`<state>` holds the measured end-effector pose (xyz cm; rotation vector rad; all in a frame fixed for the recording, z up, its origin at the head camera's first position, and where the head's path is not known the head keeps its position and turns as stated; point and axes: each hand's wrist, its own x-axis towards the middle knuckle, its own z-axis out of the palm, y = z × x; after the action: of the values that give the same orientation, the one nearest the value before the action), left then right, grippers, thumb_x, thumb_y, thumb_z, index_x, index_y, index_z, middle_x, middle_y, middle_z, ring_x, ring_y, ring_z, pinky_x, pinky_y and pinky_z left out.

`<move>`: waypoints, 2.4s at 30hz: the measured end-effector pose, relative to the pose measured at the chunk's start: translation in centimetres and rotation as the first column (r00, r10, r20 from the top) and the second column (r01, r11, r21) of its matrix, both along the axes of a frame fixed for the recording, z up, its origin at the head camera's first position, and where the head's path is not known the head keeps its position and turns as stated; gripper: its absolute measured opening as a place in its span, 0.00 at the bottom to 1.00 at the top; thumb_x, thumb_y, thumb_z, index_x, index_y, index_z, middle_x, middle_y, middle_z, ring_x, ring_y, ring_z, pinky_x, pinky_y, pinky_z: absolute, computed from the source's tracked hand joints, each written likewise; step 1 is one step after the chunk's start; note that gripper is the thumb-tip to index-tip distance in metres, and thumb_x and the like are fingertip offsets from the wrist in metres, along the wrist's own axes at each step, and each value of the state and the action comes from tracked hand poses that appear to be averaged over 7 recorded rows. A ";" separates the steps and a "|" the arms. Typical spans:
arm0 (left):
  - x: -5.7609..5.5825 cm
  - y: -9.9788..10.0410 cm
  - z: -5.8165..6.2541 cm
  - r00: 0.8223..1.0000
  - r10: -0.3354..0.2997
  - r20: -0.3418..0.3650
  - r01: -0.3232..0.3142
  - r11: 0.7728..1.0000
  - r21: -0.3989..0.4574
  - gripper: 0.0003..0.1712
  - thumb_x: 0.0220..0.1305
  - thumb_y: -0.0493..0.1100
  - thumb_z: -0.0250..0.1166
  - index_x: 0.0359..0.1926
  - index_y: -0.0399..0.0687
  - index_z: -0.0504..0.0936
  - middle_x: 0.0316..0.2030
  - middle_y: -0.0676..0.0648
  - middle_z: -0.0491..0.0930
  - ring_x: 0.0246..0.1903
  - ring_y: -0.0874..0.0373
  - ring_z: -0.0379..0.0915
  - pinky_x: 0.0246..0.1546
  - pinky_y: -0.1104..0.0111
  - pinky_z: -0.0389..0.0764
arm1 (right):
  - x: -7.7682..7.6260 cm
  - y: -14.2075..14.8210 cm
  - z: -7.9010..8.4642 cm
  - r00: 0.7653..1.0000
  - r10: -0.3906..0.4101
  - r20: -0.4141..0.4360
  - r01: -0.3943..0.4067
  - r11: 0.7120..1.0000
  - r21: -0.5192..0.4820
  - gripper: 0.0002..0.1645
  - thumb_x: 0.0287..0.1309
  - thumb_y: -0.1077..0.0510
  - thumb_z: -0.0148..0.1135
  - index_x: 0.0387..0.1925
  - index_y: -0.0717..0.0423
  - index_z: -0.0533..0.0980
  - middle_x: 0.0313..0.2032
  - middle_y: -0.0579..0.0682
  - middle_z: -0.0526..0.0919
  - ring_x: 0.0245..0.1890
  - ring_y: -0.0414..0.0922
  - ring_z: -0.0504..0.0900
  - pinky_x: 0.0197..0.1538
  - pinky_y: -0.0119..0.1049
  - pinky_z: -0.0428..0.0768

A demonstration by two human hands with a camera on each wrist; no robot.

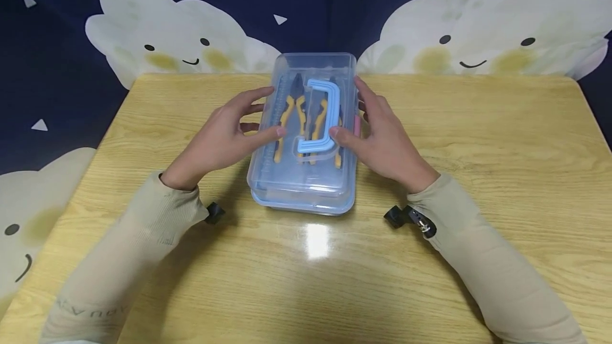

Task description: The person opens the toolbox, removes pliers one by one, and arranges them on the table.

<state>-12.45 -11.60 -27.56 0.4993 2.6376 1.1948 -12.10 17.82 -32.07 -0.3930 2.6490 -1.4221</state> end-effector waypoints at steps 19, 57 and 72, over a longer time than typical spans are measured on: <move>1.4 -2.9 -5.1 0.984 -0.152 -0.090 0.174 0.927 0.331 0.71 0.45 0.85 0.67 0.82 0.58 0.53 0.81 0.54 0.54 0.77 0.54 0.59 0.69 0.45 0.71 | -3.0 0.5 -0.8 0.988 -0.133 -0.082 0.130 0.991 -0.042 0.36 0.81 0.41 0.38 0.82 0.46 0.51 0.74 0.65 0.66 0.72 0.65 0.69 0.74 0.66 0.67; 2.1 -3.2 -7.4 0.953 -0.221 -0.208 0.279 0.907 0.315 0.82 0.33 0.85 0.72 0.83 0.53 0.48 0.83 0.54 0.48 0.79 0.57 0.53 0.67 0.52 0.76 | -6.8 -0.6 -1.2 0.986 -0.157 0.046 0.160 0.985 -0.063 0.33 0.81 0.37 0.28 0.81 0.33 0.52 0.79 0.51 0.61 0.78 0.50 0.61 0.80 0.62 0.61; 1.9 -3.5 -7.0 0.956 -0.233 -0.180 0.286 0.880 0.379 0.79 0.32 0.43 0.89 0.83 0.56 0.50 0.83 0.56 0.49 0.80 0.59 0.52 0.66 0.51 0.79 | -7.0 -0.4 -0.6 0.985 -0.163 0.051 0.169 0.972 -0.161 0.31 0.81 0.38 0.28 0.78 0.39 0.56 0.78 0.47 0.61 0.81 0.49 0.59 0.81 0.62 0.58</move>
<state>-10.58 -15.08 -34.55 1.0000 2.3154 1.6640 -19.08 17.39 -32.72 -0.1592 2.5955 -1.6866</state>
